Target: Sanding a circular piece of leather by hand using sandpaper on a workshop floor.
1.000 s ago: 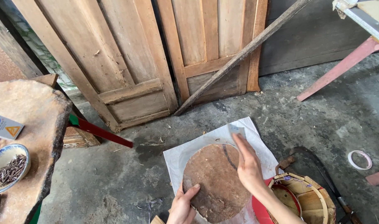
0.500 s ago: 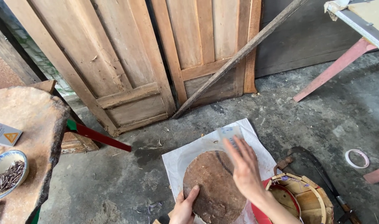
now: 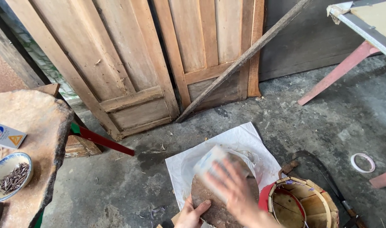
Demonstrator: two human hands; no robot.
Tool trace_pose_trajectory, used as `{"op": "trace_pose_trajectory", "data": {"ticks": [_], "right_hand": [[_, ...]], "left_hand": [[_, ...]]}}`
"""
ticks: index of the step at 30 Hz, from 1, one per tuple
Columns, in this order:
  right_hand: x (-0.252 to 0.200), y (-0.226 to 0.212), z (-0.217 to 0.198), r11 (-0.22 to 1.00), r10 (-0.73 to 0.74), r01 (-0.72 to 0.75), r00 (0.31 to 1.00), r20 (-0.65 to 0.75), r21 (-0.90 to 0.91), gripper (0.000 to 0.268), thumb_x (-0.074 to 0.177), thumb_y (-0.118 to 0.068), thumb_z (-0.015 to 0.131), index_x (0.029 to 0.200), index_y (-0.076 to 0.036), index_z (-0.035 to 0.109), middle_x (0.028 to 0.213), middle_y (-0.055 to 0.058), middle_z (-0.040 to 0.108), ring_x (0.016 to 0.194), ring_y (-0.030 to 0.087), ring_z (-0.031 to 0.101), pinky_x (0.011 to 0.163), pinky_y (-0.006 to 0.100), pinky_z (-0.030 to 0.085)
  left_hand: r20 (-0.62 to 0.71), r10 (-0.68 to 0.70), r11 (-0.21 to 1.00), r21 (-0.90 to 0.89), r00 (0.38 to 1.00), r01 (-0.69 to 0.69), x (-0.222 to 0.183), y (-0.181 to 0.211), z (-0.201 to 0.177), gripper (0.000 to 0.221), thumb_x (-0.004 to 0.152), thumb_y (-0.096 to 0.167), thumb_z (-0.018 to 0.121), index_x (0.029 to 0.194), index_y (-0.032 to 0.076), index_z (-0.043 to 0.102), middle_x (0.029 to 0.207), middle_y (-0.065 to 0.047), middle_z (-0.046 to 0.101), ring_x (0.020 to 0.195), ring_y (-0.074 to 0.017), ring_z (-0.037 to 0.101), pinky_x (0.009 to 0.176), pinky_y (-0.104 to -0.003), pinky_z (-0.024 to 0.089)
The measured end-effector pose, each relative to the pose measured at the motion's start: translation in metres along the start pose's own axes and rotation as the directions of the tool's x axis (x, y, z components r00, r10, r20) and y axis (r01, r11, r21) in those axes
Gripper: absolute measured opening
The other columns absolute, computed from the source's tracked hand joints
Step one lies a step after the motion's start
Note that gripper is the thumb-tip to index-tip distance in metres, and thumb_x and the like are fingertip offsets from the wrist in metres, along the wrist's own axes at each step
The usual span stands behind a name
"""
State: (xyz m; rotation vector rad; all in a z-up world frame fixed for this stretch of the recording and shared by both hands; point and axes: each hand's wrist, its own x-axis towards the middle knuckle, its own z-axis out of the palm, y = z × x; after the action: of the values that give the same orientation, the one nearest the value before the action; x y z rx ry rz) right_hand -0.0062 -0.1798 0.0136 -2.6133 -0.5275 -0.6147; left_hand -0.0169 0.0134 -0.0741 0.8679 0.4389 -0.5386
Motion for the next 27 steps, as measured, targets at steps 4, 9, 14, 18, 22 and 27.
{"op": "trace_pose_trajectory", "data": {"ticks": [4, 9, 14, 18, 22, 27], "right_hand": [[0.0, -0.004, 0.008, 0.963, -0.27, 0.27, 0.963, 0.018, -0.001, 0.089, 0.081, -0.002, 0.064, 0.159, -0.03, 0.032, 0.165, 0.003, 0.031, 0.155, 0.029, 0.025, 0.126, 0.06, 0.019], [-0.005, 0.017, 0.015, 0.973, 0.218, -0.222, 0.973, 0.071, 0.061, 0.113, 0.064, 0.026, 0.056, 0.158, -0.032, 0.035, 0.169, -0.003, 0.03, 0.157, 0.029, 0.014, 0.126, 0.056, 0.012], [-0.014, 0.002, 0.013, 0.956, -0.289, 0.29, 0.957, 0.034, -0.036, 0.091, 0.083, -0.005, 0.072, 0.159, -0.032, 0.031, 0.167, 0.001, 0.035, 0.156, 0.029, 0.026, 0.126, 0.065, 0.02], [0.02, 0.024, -0.008, 0.99, 0.112, -0.112, 0.994, 0.005, 0.09, 0.102, 0.07, 0.025, 0.045, 0.156, -0.03, 0.037, 0.168, -0.003, 0.033, 0.156, 0.025, 0.023, 0.128, 0.051, 0.011], [0.029, 0.049, -0.021, 0.24, 0.775, -0.812, 0.491, 0.399, 0.532, 0.069, 0.102, -0.002, 0.042, 0.155, -0.045, 0.034, 0.167, -0.002, 0.029, 0.1, 0.017, 0.05, 0.075, 0.027, 0.036], [0.011, 0.079, 0.004, -0.129, 0.803, -0.812, 0.251, 0.541, 0.569, 0.053, 0.102, -0.02, 0.05, 0.155, -0.028, 0.049, 0.156, -0.002, 0.055, 0.147, 0.017, 0.046, 0.117, 0.034, 0.037]], "left_hand": [[0.114, 0.065, 0.998, -0.011, 0.991, -0.065, -0.005, 0.004, 0.0, 0.071, 0.08, -0.001, 0.076, 0.148, 0.003, 0.053, 0.135, -0.025, 0.07, 0.118, -0.0373, 0.068, 0.101, -0.05, 0.055], [-0.071, -0.216, 0.976, 0.006, 0.974, 0.217, -0.045, 0.042, 0.043, 0.068, 0.089, 0.001, 0.069, 0.153, 0.013, 0.051, 0.15, -0.02, 0.06, 0.131, -0.0431, 0.061, 0.109, -0.056, 0.05], [0.025, -0.013, 0.992, -0.126, 1.0, 0.016, -0.026, 0.02, 0.019, 0.07, 0.086, -0.014, 0.063, 0.152, 0.006, 0.051, 0.136, -0.031, 0.068, 0.122, -0.0463, 0.065, 0.105, -0.058, 0.051], [-0.126, -0.164, 0.986, -0.017, 0.978, 0.163, -0.043, 0.047, 0.042, 0.06, 0.087, -0.009, 0.068, 0.145, 0.002, 0.057, 0.135, -0.029, 0.07, 0.118, -0.0461, 0.067, 0.101, -0.055, 0.054], [-0.209, -0.239, 0.971, -0.073, 0.948, 0.229, -0.055, 0.062, 0.059, 0.068, 0.091, -0.012, 0.061, 0.154, 0.011, 0.049, 0.147, -0.024, 0.062, 0.128, -0.0464, 0.061, 0.104, -0.053, 0.048], [-0.562, -0.274, 0.902, 0.131, 0.78, 0.412, -0.076, 0.09, 0.097, 0.08, 0.083, 0.018, 0.084, 0.156, 0.023, 0.05, 0.148, -0.001, 0.062, 0.128, -0.0245, 0.064, 0.103, -0.03, 0.049]]}}
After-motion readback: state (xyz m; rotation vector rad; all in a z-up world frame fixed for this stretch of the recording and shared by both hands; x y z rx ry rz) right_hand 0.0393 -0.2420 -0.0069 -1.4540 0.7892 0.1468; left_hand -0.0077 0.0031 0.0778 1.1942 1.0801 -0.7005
